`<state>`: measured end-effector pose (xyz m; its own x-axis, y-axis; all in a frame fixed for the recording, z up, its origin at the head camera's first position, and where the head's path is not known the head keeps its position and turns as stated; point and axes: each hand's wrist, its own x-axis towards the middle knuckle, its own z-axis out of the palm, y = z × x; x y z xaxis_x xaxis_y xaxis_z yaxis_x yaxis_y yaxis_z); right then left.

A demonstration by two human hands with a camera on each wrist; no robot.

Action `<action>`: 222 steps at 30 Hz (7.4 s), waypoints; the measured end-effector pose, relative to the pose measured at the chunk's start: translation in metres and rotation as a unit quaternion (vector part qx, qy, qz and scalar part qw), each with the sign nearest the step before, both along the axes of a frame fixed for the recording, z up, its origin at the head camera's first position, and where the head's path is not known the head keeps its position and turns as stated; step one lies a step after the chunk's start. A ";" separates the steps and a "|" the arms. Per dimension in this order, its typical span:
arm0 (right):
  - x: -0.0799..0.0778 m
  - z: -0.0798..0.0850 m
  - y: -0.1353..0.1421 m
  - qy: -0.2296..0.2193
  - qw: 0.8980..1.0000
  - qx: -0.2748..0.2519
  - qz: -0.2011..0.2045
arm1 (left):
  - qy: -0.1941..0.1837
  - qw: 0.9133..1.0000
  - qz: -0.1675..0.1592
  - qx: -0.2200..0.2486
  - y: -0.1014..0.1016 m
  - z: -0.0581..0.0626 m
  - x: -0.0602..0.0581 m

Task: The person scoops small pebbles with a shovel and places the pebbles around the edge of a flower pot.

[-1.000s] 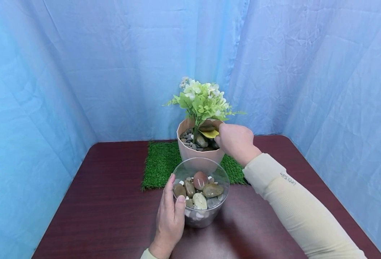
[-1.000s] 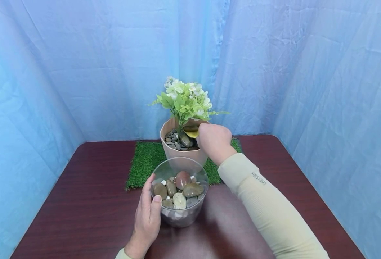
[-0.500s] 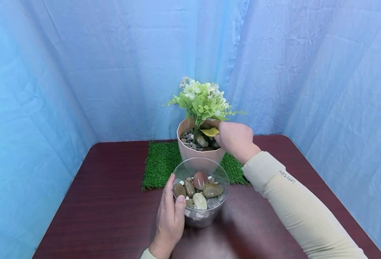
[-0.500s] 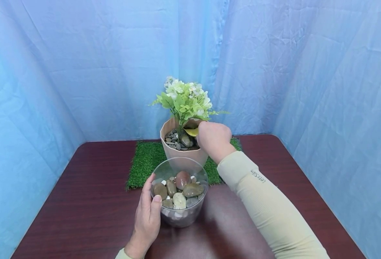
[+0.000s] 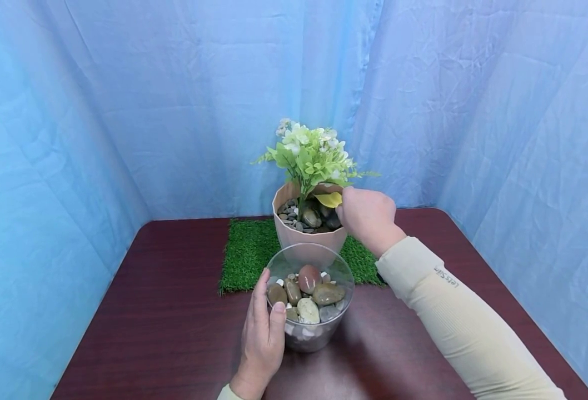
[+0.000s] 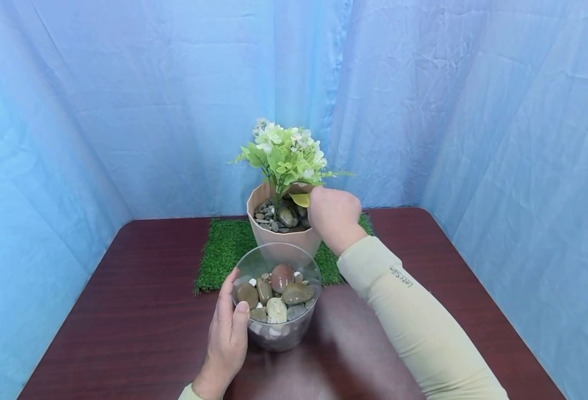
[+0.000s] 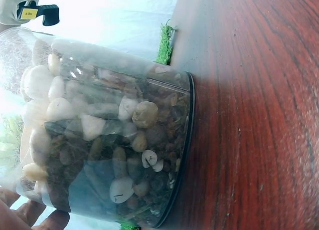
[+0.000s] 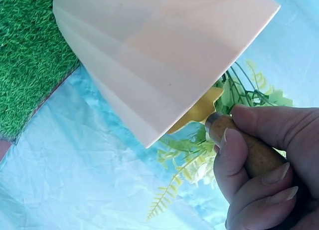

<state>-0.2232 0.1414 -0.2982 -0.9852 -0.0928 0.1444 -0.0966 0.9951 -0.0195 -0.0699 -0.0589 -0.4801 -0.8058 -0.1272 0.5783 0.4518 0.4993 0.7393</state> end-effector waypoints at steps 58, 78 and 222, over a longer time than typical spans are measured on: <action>0.072 0.003 0.063 0.111 0.985 -0.117 0.053 | 0.002 1.000 -0.009 0.009 0.001 -0.002 -0.002; 0.111 0.016 0.058 0.130 0.970 -0.119 0.169 | -0.021 1.000 -0.009 0.002 0.000 0.001 -0.001; 0.081 -0.041 0.028 -0.071 0.971 -0.074 0.217 | -0.024 1.000 -0.015 0.004 0.000 0.000 -0.002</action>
<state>-0.1419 0.1695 -0.3397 -0.8694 -0.4911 0.0543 -0.4912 0.8469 -0.2036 -0.0719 -0.0587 -0.4798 -0.8366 -0.1067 0.5373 0.4300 0.4798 0.7648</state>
